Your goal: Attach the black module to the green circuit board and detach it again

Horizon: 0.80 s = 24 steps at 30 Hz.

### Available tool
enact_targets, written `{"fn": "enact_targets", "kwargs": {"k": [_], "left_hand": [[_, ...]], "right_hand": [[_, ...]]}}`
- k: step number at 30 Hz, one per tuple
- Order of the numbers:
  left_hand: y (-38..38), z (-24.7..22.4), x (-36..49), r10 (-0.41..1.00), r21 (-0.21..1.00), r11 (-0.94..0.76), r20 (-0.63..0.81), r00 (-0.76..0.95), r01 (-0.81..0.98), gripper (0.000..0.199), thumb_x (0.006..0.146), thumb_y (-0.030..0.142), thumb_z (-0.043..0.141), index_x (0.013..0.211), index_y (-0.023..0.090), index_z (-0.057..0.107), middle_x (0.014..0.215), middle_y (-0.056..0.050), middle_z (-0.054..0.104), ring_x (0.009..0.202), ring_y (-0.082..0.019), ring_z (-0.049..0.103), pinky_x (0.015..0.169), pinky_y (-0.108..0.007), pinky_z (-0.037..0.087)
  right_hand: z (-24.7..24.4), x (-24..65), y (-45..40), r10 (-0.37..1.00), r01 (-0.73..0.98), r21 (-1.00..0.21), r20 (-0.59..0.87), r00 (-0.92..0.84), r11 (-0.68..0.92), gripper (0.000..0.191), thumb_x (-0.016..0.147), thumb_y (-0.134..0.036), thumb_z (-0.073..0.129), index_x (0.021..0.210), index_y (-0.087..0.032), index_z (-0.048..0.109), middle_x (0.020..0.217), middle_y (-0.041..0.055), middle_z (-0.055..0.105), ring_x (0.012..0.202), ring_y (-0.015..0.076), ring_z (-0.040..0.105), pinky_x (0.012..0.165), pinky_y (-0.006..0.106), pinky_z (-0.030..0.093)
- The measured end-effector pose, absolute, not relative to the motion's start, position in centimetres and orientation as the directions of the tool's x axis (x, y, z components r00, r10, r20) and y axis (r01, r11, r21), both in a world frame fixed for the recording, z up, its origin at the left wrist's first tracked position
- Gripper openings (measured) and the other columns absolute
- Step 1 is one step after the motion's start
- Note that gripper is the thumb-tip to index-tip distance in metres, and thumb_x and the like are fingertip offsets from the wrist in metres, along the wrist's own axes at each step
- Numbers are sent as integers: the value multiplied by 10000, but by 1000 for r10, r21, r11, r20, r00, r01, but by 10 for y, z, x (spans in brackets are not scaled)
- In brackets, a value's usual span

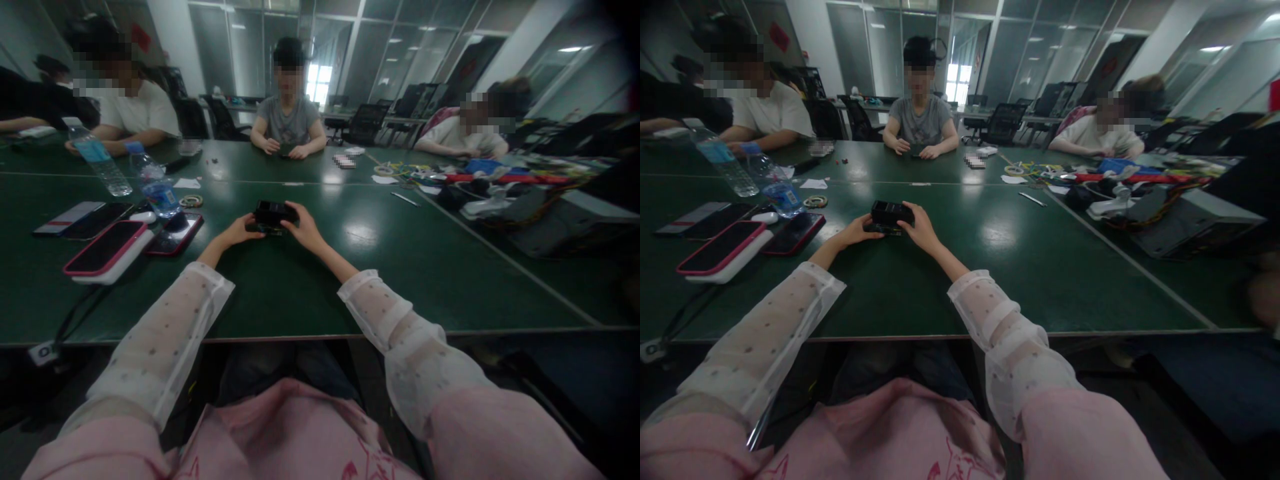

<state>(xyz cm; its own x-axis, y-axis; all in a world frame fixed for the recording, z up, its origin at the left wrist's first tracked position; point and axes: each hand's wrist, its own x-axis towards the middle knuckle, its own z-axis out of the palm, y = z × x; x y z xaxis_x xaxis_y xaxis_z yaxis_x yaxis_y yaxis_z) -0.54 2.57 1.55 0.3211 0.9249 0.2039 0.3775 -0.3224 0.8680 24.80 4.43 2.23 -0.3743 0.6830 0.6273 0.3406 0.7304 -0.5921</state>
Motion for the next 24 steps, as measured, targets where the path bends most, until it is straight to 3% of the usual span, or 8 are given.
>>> {"fn": "enact_targets", "kwargs": {"k": [5, 11, 14, 21, 24], "left_hand": [[27, 14, -7, 944, 846, -291, 177, 280, 446, 818, 644, 382, 856, 1343, 135, 510, 1381, -173, 576, 1331, -338, 510, 1159, -528, 332], [26, 14, -4, 940, 869, -307, 215, 264, 388, 902, 636, 415, 864, 1401, 151, 465, 1425, -178, 540, 1346, -324, 497, 1156, -492, 345], [25, 15, -4, 946, 876, -290, 201, 256, 385, 808, 673, 446, 834, 1357, 162, 510, 1390, -165, 572, 1313, -321, 527, 1134, -498, 369], [22, 19, -5, 949, 806, -283, 158, 272, 520, 726, 608, 506, 864, 1197, 159, 617, 1202, -120, 670, 1158, -329, 611, 1054, -523, 429], [17, 27, -3, 950, 876, -247, 135, 280, 414, 713, 679, 548, 814, 1255, 179, 613, 1297, -124, 640, 1224, -319, 580, 1077, -475, 420]], "right_hand": [[16, 254, 49, 717, 376, -612, 568, -404, 696, 531, 897, -434, 626, 1367, -230, 487, 1346, 136, 579, 1234, 290, 569, 1063, 501, 449], [10, 255, 47, 699, 420, -566, 486, -525, 709, 539, 818, -250, 689, 1321, -219, 496, 1322, 141, 593, 1261, 300, 556, 1071, 525, 424], [12, 256, 46, 711, 412, -591, 470, -523, 694, 536, 803, -244, 695, 1301, -238, 496, 1315, 122, 599, 1245, 295, 570, 1057, 524, 433], [18, 260, 44, 681, 341, -613, 490, -545, 713, 529, 767, -304, 743, 1242, -240, 520, 1281, 91, 613, 1203, 280, 594, 1021, 475, 458], [18, 260, 42, 693, 358, -616, 476, -541, 702, 526, 768, -310, 741, 1245, -254, 528, 1289, 83, 613, 1192, 284, 596, 1005, 480, 464]]}}
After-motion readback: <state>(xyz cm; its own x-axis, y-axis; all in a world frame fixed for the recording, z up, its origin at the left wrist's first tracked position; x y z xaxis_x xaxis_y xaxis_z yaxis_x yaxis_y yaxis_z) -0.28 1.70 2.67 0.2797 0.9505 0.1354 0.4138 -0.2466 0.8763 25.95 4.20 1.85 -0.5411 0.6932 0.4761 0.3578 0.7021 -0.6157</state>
